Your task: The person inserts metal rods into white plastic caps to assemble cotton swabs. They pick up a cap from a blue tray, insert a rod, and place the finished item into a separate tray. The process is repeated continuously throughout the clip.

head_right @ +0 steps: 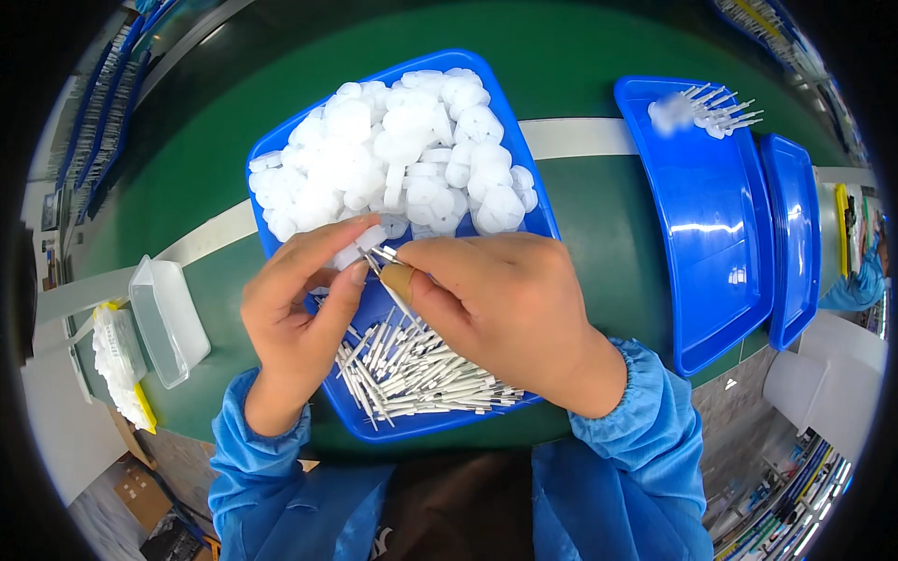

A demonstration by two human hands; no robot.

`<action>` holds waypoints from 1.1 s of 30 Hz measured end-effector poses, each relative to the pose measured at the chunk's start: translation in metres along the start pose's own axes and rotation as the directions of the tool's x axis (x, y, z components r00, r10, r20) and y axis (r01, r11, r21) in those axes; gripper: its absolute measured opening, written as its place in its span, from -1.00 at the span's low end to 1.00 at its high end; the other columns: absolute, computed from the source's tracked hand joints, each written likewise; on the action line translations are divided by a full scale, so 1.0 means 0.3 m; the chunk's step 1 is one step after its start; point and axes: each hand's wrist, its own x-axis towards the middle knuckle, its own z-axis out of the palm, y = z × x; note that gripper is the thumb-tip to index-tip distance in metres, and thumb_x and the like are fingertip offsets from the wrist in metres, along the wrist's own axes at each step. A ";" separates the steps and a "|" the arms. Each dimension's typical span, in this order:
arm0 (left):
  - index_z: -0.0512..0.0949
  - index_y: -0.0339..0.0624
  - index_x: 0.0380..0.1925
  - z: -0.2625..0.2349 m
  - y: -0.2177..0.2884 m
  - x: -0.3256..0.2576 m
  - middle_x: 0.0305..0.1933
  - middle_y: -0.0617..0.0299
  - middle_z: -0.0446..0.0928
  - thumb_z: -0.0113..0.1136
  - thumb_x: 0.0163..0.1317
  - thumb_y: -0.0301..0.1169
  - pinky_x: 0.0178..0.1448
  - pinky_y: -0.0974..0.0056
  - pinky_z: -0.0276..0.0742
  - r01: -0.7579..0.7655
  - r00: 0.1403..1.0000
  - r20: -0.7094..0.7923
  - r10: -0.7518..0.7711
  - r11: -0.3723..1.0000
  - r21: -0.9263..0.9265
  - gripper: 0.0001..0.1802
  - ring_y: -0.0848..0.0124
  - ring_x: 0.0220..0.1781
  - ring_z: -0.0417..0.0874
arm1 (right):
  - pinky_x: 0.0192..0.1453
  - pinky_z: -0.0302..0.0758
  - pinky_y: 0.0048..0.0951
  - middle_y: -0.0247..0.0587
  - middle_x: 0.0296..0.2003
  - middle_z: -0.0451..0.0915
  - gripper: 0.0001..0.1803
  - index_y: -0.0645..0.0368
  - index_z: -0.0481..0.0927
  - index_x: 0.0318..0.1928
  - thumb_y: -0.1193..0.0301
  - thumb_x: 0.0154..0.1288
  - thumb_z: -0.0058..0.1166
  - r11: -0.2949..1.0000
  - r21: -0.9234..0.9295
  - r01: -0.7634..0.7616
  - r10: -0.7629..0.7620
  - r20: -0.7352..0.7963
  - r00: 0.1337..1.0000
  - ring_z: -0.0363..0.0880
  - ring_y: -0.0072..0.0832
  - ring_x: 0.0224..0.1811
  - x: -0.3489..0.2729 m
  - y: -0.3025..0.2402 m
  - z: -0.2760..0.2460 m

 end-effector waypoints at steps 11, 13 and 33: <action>0.84 -0.24 0.18 -0.001 0.015 -0.007 -0.27 0.07 0.81 0.50 0.16 -0.76 -0.20 0.28 0.65 -0.102 0.995 0.009 0.102 0.981 0.165 -0.46 0.31 -0.37 0.78 | -0.46 0.50 -0.32 -0.25 -0.49 0.73 -0.89 0.16 0.80 -0.23 0.48 0.28 0.50 0.999 -0.044 0.007 -0.007 -0.011 1.000 0.69 -0.32 -0.53 0.015 0.000 -0.001; 0.84 -0.24 0.17 0.012 0.007 -0.008 -0.30 0.08 0.81 0.51 0.15 -0.76 -0.19 0.28 0.66 -0.135 0.990 -0.008 0.140 0.969 0.207 -0.46 0.30 -0.37 0.79 | -0.47 0.47 -0.30 -0.28 -0.52 0.70 -0.88 0.15 0.78 -0.26 0.46 0.27 0.51 0.965 -0.219 0.145 -0.156 -0.034 0.987 0.65 -0.32 -0.56 0.012 0.003 0.006; 0.75 -0.18 0.31 0.005 0.002 -0.025 0.15 0.12 0.75 0.66 0.18 -0.62 -0.03 0.36 0.77 0.147 0.987 0.108 -0.119 0.944 -0.296 -0.36 0.39 0.06 0.78 | -0.31 0.55 -0.28 -0.30 -0.35 0.77 -0.63 0.11 0.86 -0.01 0.47 0.13 0.56 0.966 -0.176 0.188 -0.197 -0.036 0.980 0.73 -0.33 -0.39 0.004 0.007 -0.039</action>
